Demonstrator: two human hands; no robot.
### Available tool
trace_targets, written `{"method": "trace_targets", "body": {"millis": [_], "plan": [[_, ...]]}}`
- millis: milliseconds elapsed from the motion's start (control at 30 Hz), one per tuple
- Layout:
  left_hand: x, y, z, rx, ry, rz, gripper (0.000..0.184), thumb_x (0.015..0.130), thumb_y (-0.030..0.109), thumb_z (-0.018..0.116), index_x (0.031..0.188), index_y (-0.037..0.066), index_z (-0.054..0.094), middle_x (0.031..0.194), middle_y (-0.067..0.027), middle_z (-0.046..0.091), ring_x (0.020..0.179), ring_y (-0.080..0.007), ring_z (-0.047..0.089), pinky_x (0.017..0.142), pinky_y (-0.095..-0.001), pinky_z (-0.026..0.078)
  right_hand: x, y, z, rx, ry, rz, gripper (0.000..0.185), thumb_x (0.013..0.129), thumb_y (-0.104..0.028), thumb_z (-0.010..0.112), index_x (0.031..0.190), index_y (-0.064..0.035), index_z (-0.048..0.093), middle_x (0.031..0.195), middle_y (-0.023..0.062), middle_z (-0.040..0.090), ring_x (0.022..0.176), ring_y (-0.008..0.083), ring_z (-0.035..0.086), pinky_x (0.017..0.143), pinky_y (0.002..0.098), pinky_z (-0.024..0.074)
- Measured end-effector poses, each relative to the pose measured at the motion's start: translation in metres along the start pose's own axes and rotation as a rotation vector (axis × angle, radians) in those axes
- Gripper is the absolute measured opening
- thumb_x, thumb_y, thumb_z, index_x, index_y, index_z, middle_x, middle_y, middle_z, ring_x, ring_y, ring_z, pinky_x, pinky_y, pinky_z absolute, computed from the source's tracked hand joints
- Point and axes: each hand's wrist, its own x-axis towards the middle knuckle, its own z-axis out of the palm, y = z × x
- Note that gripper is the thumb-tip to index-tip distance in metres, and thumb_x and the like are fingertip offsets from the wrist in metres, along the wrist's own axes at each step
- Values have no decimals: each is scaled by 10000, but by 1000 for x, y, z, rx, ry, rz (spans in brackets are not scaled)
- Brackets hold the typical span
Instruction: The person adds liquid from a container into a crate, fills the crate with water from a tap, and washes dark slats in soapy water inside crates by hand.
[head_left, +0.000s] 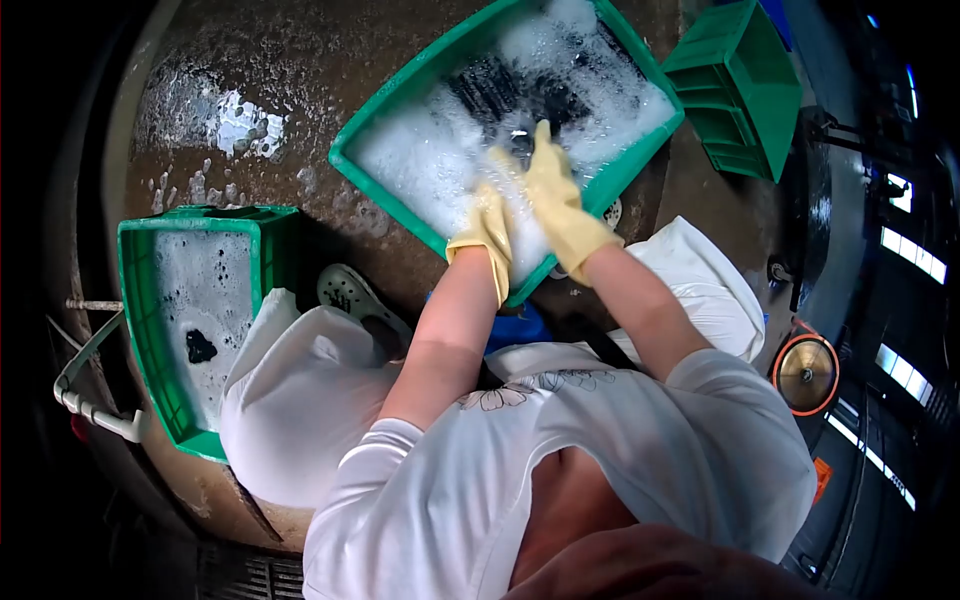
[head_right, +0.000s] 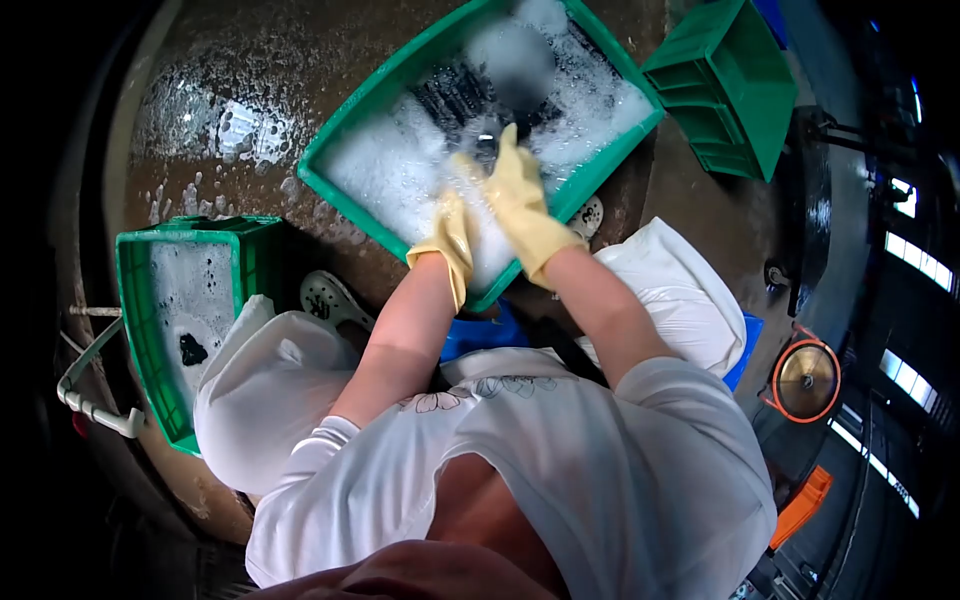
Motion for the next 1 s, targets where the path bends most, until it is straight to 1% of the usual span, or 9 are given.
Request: {"method": "trace_targets", "body": {"millis": [67,133,200,433,533,633,800,867,1000], "plan": [[-29,13,44,-739,-77,-218,624,1115,492,341,1559,67,447,1446,-173,595,1252,-309,596,1110,-408,448,-8,41,27,-925,352,-693,1124,883,-637,700,1621,32,180,1603,271,385,1366,409,524,1133,435,446],[-52,25,60,-555,61,-102,615,1115,480,345,1557,65,450,1456,-166,587,1267,-306,585,1120,-403,438,18,49,16,-1030,244,-671,1297,783,-731,731,1647,-7,91,1683,274,212,1567,441,177,1286,419,196],[-53,37,70,-424,174,5,606,1115,467,350,1554,63,453,1465,-160,579,1281,-303,574,1129,-399,429,25,21,-2,-929,348,-590,1353,754,-780,716,1653,-19,51,1688,274,194,1573,434,155,1297,427,141],[-27,54,91,-342,320,166,577,1115,424,364,1546,55,464,1499,-137,551,1332,-293,534,1162,-382,394,40,-11,-42,-705,257,-483,1123,787,-653,798,1588,-27,322,1445,302,532,1316,479,532,1120,471,448],[-27,52,90,-334,321,159,564,1114,406,370,1542,52,469,1513,-128,539,1353,-288,517,1176,-374,380,-3,2,-4,-753,135,-393,1230,745,-657,823,1597,25,255,1501,357,442,1405,496,443,1184,491,384],[-35,52,91,-327,337,159,552,1114,388,376,1539,49,474,1528,-118,527,1375,-283,501,1190,-367,365,14,70,26,-903,262,-765,1361,747,-782,728,1614,70,117,1636,357,222,1535,494,209,1283,498,165],[-46,64,97,-313,381,207,532,1114,357,386,1533,43,482,1551,-102,507,1411,-276,473,1214,-355,341,69,29,-29,-1218,589,-744,1362,755,-910,563,1629,36,120,1655,318,228,1550,460,201,1293,484,135],[-46,69,100,-324,410,238,524,1114,345,391,1531,41,485,1561,-95,499,1426,-273,461,1223,-350,331,79,9,-52,-1122,511,-667,1315,745,-729,779,1644,-14,138,1617,282,347,1499,423,341,1256,455,274],[-48,71,116,-341,422,266,504,1108,321,412,1513,35,501,1563,-89,498,1437,-268,455,1230,-343,324,38,-13,-53,-692,157,-325,1196,779,-706,778,1600,18,297,1494,254,533,1396,361,504,1173,409,378]]}}
